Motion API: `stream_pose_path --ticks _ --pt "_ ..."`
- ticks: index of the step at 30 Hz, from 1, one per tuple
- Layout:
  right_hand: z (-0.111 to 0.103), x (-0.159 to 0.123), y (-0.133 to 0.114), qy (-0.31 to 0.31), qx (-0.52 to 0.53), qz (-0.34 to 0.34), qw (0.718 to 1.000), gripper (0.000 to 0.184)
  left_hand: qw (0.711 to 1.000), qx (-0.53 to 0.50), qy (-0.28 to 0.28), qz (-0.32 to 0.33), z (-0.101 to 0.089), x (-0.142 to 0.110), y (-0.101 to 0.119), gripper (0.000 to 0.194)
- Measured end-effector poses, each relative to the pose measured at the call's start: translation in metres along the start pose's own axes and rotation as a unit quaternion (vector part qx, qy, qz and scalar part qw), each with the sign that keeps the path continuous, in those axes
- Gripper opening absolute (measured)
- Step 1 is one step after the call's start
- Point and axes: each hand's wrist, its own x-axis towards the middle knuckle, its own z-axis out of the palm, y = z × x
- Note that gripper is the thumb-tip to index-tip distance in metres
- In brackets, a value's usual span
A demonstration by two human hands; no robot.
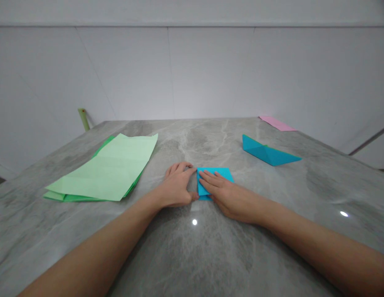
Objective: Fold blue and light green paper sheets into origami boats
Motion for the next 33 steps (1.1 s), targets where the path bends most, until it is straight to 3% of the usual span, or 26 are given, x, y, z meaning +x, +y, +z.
stream_pose_path --ticks 8,12,17,21,25,29,31,33 --pt "0.004 0.0 0.003 0.02 0.027 -0.006 0.999 0.059 0.998 0.056 -0.016 0.027 0.0 0.0 -0.004 0.079" --pt "0.001 -0.001 0.0 0.022 0.015 -0.012 1.0 0.053 0.997 0.069 -0.011 0.035 0.0 0.003 -0.006 0.064" --pt "-0.012 -0.005 0.002 0.028 -0.044 0.007 0.999 0.048 0.994 0.1 0.043 0.024 0.002 0.005 0.005 0.042" --pt "-0.017 -0.007 0.017 0.078 -0.091 0.083 0.989 0.045 0.979 0.172 0.097 0.044 -0.001 0.002 0.014 0.049" --pt "-0.014 -0.004 0.028 0.114 -0.064 0.197 0.972 0.051 0.973 0.163 0.106 0.126 -0.005 0.0 0.013 0.034" --pt "-0.013 -0.001 0.034 0.23 -0.04 0.279 0.931 0.069 0.961 0.061 0.058 0.264 -0.001 0.002 0.011 0.026" --pt "-0.014 0.0 0.036 0.26 0.006 0.308 0.915 0.054 0.954 0.018 0.048 0.296 0.002 0.001 0.013 0.026" --pt "-0.016 0.001 0.037 0.241 0.071 0.327 0.911 0.03 0.949 -0.013 0.048 0.312 0.005 -0.002 0.018 0.024"
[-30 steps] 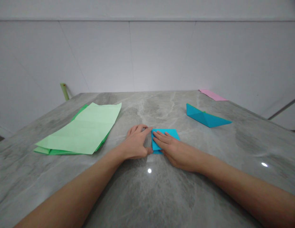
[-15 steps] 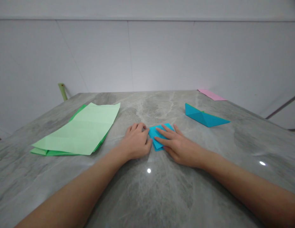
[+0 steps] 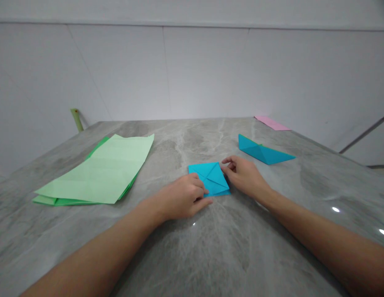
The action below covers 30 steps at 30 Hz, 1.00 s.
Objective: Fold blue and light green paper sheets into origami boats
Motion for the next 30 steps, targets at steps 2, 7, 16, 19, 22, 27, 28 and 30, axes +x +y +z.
stream_pose_path --ticks 2,7,16,19,22,27,28,30 --pt "0.0 0.0 -0.003 -0.051 0.039 0.006 0.998 0.038 0.999 -0.03 0.003 0.026 0.002 0.0 0.008 0.02" --pt "-0.001 -0.01 -0.014 -0.16 0.112 -0.1 0.976 0.029 0.989 -0.118 0.032 0.083 0.007 0.001 0.02 0.017" --pt "-0.012 -0.017 -0.02 -0.235 0.074 -0.251 0.936 0.017 0.973 -0.088 0.1 -0.189 0.002 0.0 -0.004 0.006" --pt "-0.015 -0.017 -0.021 -0.214 0.047 -0.241 0.946 0.011 0.978 -0.079 0.044 -0.188 0.001 0.0 -0.007 0.012" --pt "-0.014 -0.013 -0.018 -0.161 0.027 -0.161 0.973 0.011 0.973 -0.05 0.03 -0.222 0.002 0.001 -0.007 0.018" --pt "-0.005 -0.006 -0.007 -0.106 0.037 -0.002 0.994 0.033 0.96 -0.016 0.008 -0.28 0.004 0.003 -0.003 0.027" --pt "-0.003 -0.006 -0.005 -0.109 0.038 0.006 0.993 0.033 0.958 -0.015 0.007 -0.287 0.004 0.003 -0.003 0.029" --pt "0.0 -0.007 -0.004 -0.118 0.035 0.006 0.992 0.03 0.956 -0.028 0.011 -0.292 0.004 0.002 -0.003 0.03"
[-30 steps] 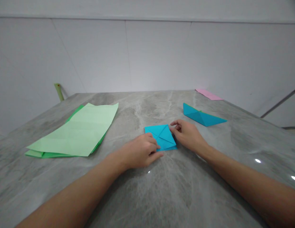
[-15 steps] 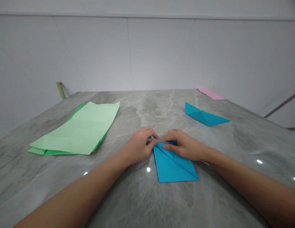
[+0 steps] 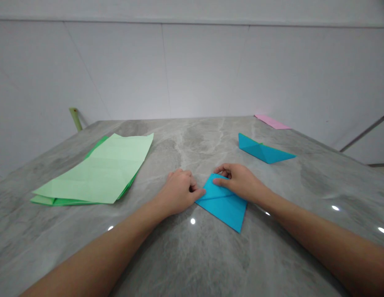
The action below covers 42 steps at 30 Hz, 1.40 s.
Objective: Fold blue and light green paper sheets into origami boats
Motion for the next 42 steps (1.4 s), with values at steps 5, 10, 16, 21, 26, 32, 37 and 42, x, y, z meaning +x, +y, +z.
stream_pose_path --ticks 5,10,16,21,26,32,37,42 --pt "0.001 -0.004 -0.005 -0.003 -0.007 -0.029 1.0 0.023 0.997 -0.079 0.008 0.02 0.001 0.002 -0.006 0.011" --pt "0.0 -0.006 -0.012 -0.007 -0.058 -0.058 0.997 0.024 0.997 -0.07 -0.009 0.017 -0.002 0.003 -0.005 0.015" --pt "0.002 -0.005 -0.012 -0.009 -0.051 -0.072 0.996 0.017 0.995 -0.045 -0.052 0.075 -0.007 0.0 -0.007 0.032" --pt "0.0 -0.004 -0.011 -0.019 -0.025 -0.078 0.996 0.015 0.996 -0.029 -0.053 0.07 -0.007 -0.003 -0.006 0.05" --pt "0.001 -0.004 -0.012 -0.017 -0.031 -0.084 0.996 0.013 0.997 -0.016 -0.041 0.067 -0.007 -0.005 -0.003 0.054" --pt "0.003 -0.002 -0.012 0.003 -0.053 -0.104 0.993 0.011 0.992 -0.028 -0.067 0.105 -0.008 -0.003 -0.002 0.051" --pt "0.004 -0.001 -0.014 -0.006 -0.056 -0.103 0.993 0.014 0.99 -0.064 -0.061 0.111 -0.009 0.0 -0.004 0.053" --pt "0.005 0.0 -0.014 -0.004 -0.06 -0.105 0.993 0.015 0.992 -0.088 -0.027 0.085 -0.005 0.0 -0.002 0.028"
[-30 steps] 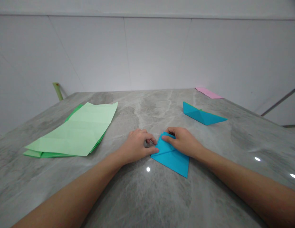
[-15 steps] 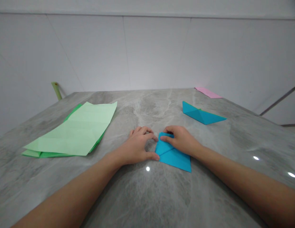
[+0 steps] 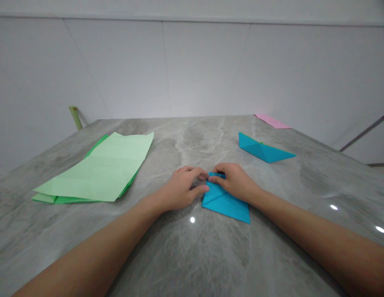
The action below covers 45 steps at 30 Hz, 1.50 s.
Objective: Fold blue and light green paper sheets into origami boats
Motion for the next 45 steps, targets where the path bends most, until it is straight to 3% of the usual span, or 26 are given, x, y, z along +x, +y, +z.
stream_pose_path --ticks 4,11,22,25,31,38,45 --pt "0.0 -0.001 -0.001 0.004 -0.003 0.002 1.0 0.014 1.0 0.028 -0.001 -0.003 0.005 0.0 0.001 0.045" --pt "0.003 0.0 -0.001 0.01 -0.001 0.016 1.0 0.015 0.999 0.04 -0.02 0.01 0.005 -0.001 0.0 0.056" --pt "0.008 0.001 -0.002 0.018 0.038 -0.013 0.999 0.009 0.999 0.023 -0.048 0.012 0.001 -0.003 0.002 0.098" --pt "0.008 0.001 -0.002 0.017 0.044 -0.005 0.999 0.01 0.998 0.022 -0.057 0.014 0.0 -0.004 0.001 0.097" --pt "0.009 0.001 -0.003 0.023 0.024 0.0 0.999 0.011 0.998 0.027 -0.046 0.021 0.002 -0.004 -0.002 0.066" --pt "0.009 0.0 -0.004 0.024 0.019 0.0 1.0 0.011 0.997 0.047 -0.067 -0.003 0.0 -0.004 0.005 0.084" --pt "0.013 0.003 0.001 0.042 0.007 0.007 0.999 0.014 0.987 0.11 -0.068 -0.095 0.003 -0.007 0.006 0.097"
